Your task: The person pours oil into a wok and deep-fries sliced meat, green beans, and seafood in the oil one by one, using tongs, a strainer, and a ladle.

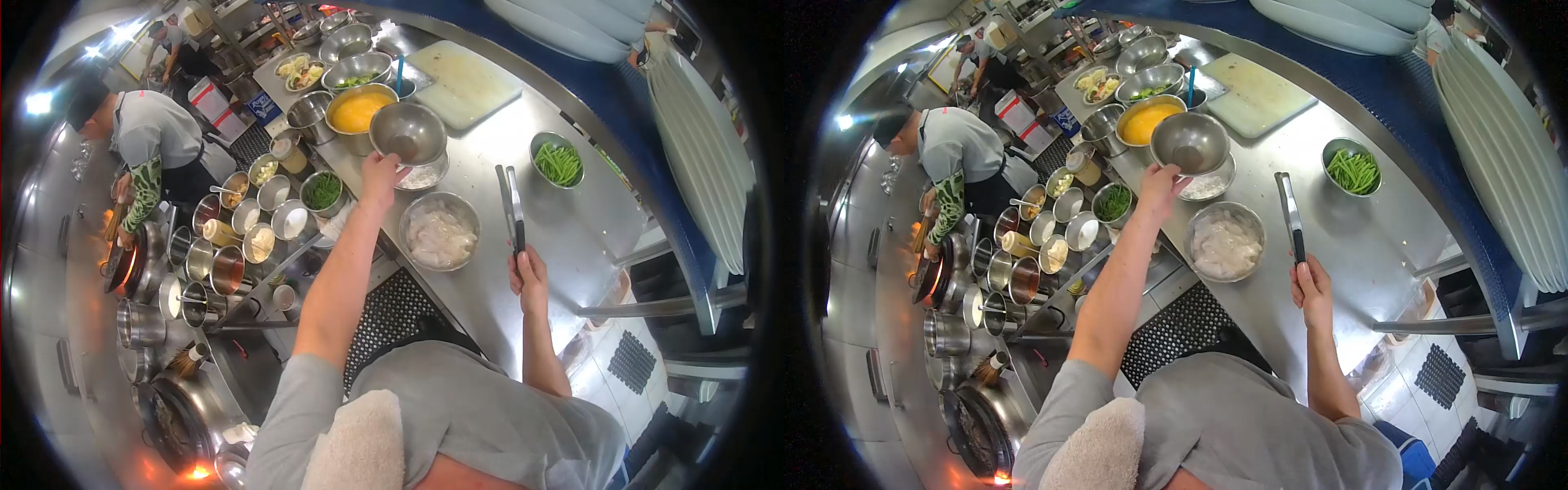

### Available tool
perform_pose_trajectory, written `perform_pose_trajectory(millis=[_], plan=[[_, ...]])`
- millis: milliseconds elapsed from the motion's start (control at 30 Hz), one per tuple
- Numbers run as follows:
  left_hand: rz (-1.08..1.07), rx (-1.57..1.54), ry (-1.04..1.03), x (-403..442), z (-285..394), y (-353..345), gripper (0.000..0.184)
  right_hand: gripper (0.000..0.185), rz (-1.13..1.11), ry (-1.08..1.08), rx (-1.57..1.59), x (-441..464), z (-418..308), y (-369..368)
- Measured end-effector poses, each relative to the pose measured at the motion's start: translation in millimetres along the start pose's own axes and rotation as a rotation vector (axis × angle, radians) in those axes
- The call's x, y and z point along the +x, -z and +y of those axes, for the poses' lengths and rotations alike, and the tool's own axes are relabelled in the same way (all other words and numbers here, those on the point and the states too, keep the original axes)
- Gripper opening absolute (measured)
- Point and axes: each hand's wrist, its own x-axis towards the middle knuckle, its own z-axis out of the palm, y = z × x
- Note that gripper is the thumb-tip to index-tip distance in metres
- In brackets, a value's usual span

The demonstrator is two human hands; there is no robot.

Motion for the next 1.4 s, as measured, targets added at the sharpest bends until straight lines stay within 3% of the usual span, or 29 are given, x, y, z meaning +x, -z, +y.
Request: perform_pose_trajectory(millis=[200,300,367,533,700,767,833,900,1000,1167,1200,1233,1267,1300,1333,1400], plan=[[-0.327,-0.005,0.150,16.6,-11.9,-44.2,0.019,0.043,0.076,-0.002,0.045,-1.0,1.7,7.7],[-0.366,-0.022,0.224,26.1,-22.5,-57.2,0.023,0.043,0.085,0.005,0.062,0.8,3.1,10.3],[-0.298,0.127,0.219,31.7,-20.7,-49.9,0.024,0.043,0.096,0.003,0.065,0.3,3.6,10.1],[-0.346,0.203,0.212,-15.7,23.5,19.1,0.025,0.042,0.062,0.001,0.036,3.9,4.2,-0.1],[-0.201,0.251,0.204,-149.7,20.8,145.3,0.023,0.038,-0.096,-0.106,-0.014,20.5,21.8,-37.4],[-0.083,0.289,0.210,-219.0,16.6,174.1,0.025,0.036,-0.255,-0.116,-0.080,29.9,28.5,-79.4],[0.028,0.299,0.199,-278.0,6.7,201.3,0.027,0.035,-0.605,-0.153,-0.146,35.4,28.2,-140.5],[0.260,0.323,0.153,-335.2,16.0,219.5,0.025,0.034,-0.897,-0.222,-0.204,34.2,47.1,-206.2],[0.751,0.768,-0.117,-405.7,-15.7,254.6,0.023,0.025,-1.274,-0.411,-0.406,9.5,103.1,-295.6],[1.288,0.640,-0.121,-534.5,-32.1,260.0,0.020,0.036,-1.926,-0.852,-0.724,-178.2,140.9,-435.7],[1.380,0.603,-0.119,-557.4,-37.8,258.7,0.020,0.046,-2.180,-0.990,-0.621,-222.8,154.2,-453.7],[1.458,0.563,-0.115,-577.1,-44.8,256.2,0.019,0.057,-2.363,-0.980,-0.577,-274.1,158.6,-465.9],[1.550,0.513,-0.158,-593.8,-54.7,252.8,0.018,0.053,-2.317,-1.062,-0.668,-330.5,157.7,-473.4],[1.589,0.419,-0.115,-609.4,-57.5,244.5,0.018,0.052,-2.425,-1.339,-0.607,-376.6,160.7,-483.8],[1.620,0.330,-0.073,-624.7,-56.5,235.6,0.018,0.052,-2.190,-1.369,-0.754,-432.5,157.0,-481.2],[1.714,0.233,-0.073,-647.1,-56.9,222.3,0.017,0.050,-2.162,-1.872,-0.768,-525.0,211.7,-489.4]])
